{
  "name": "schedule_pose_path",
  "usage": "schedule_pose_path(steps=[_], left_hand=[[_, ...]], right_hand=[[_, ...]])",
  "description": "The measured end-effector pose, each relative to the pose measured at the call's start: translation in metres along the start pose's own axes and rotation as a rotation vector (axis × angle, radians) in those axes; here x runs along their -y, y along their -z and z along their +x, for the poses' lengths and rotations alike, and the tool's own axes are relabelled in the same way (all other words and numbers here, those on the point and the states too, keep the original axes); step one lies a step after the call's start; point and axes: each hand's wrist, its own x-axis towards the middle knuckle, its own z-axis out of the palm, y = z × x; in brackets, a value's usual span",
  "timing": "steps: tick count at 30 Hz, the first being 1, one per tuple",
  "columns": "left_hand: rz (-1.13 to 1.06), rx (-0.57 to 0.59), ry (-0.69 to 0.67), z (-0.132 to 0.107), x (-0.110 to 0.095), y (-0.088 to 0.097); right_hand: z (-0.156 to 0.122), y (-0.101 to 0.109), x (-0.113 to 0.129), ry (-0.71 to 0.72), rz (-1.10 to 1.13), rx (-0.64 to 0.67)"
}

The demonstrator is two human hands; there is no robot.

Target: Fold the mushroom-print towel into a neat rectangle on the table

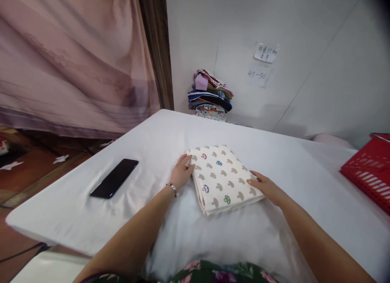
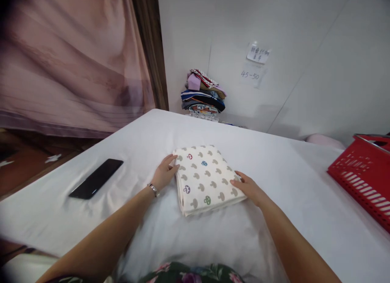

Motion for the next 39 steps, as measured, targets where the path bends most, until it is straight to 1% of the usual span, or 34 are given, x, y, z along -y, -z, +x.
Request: schedule_pose_path(steps=[2, 3, 5, 7, 9, 11, 12, 14, 16, 19, 22, 25, 29, 32, 35, 37, 39], left_hand=[[-0.003, -0.006, 0.015, 0.0, -0.002, 0.001], [-0.002, -0.009, 0.018, 0.0, -0.003, 0.001], [0.007, -0.012, 0.021, -0.001, -0.004, 0.002], [0.018, -0.011, 0.028, -0.001, -0.005, 0.002], [0.027, -0.017, 0.035, -0.001, -0.005, 0.002], [0.039, -0.023, 0.03, 0.0, -0.007, 0.003], [0.053, -0.028, 0.027, 0.0, -0.008, 0.004], [0.095, -0.049, 0.019, 0.002, -0.01, 0.008], [0.127, -0.082, -0.003, 0.003, -0.013, 0.012], [0.132, -0.111, -0.063, 0.006, -0.016, 0.021], [0.168, -0.076, -0.055, 0.008, -0.018, 0.029], [0.212, -0.025, -0.023, 0.011, -0.018, 0.033], [0.245, -0.01, -0.075, 0.018, -0.018, 0.032], [0.27, -0.012, -0.144, 0.027, -0.014, 0.028], [0.351, -0.01, -0.244, 0.038, -0.008, 0.024], [0.434, 0.013, -0.324, 0.046, -0.005, 0.024], [0.51, 0.061, -0.399, 0.052, -0.004, 0.026]], right_hand=[[-0.005, -0.003, -0.002, 0.022, -0.162, -0.11], [-0.009, -0.005, -0.002, 0.068, -0.26, -0.18], [-0.02, -0.012, 0.0, 0.249, -0.449, -0.293], [-0.033, -0.024, 0.004, 0.491, -0.585, -0.343], [-0.047, -0.04, 0.009, 0.711, -0.684, -0.3], [-0.058, -0.06, 0.014, 0.884, -0.78, -0.173], [-0.062, -0.07, 0.017, 0.948, -0.829, -0.094], [-0.067, -0.088, 0.021, 1.033, -0.914, 0.046], [-0.068, -0.102, 0.025, 1.077, -0.969, 0.12], [-0.066, -0.114, 0.031, 1.116, -0.991, 0.146], [-0.064, -0.122, 0.034, 1.12, -0.987, 0.148], [-0.061, -0.131, 0.03, 1.123, -0.983, 0.185], [-0.059, -0.141, 0.02, 1.144, -0.98, 0.19], [-0.059, -0.142, 0.018, 1.153, -0.985, 0.172], [-0.061, -0.14, 0.021, 1.158, -0.988, 0.171], [-0.064, -0.139, 0.023, 1.157, -0.998, 0.185], [-0.065, -0.138, 0.024, 1.154, -1.0, 0.177]])
